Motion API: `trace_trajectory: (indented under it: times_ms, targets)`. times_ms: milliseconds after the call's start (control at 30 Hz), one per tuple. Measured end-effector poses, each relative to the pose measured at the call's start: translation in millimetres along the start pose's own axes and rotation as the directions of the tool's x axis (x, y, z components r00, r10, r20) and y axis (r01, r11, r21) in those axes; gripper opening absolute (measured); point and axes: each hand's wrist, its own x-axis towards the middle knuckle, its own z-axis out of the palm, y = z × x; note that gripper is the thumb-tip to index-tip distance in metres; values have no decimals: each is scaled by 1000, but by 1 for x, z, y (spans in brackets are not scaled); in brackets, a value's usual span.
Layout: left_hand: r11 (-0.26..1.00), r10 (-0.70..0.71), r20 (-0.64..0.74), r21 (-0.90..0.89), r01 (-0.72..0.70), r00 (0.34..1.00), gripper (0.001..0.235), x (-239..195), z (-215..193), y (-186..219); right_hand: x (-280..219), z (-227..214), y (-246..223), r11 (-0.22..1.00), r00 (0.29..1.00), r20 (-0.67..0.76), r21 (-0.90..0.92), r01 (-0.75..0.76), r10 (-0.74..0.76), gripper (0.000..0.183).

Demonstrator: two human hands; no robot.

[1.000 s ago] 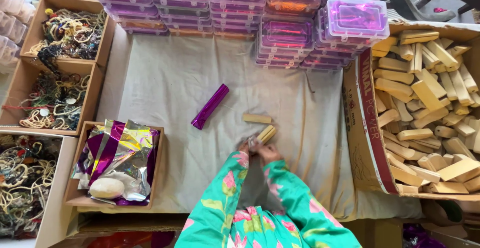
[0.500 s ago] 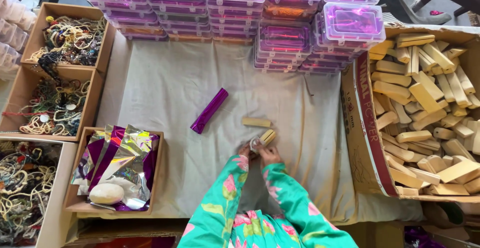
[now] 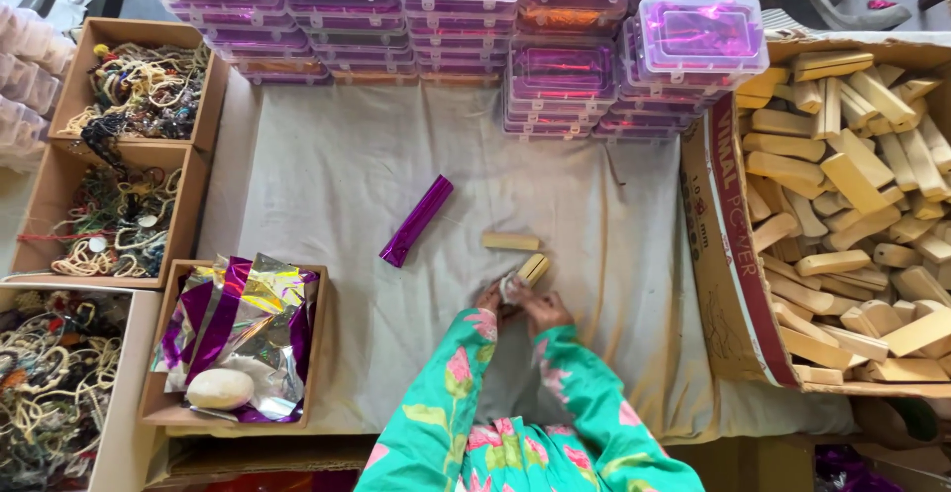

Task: The person wraps a small wooden block in a shiny purple foil sheet, folds the edges, and places it aside. They then pick up several other wooden blocks from a box and wipe each one with a white cloth before stacking them on the table.

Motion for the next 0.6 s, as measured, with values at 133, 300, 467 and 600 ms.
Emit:
trace_trajectory:
  times_ms: [133,300,467,600]
  targets:
    - [996,-69,35,54,67,997,51,-41,52,44,8,19,42,999,999,-30,-23,-38,37,55]
    - [997,-77,-127,-1,77,989,47,6,1,2,11,-27,-26,992,997,-57,121,-47,54,65]
    - [968,182,258,123,-219,949,51,-2,1,4,-1,-13,-18,999,991,121,14,53,-54,66]
    - [999,-52,-101,-3,52,994,47,-28,44,28,18,-3,13,942,988,135,315,-117,78,62]
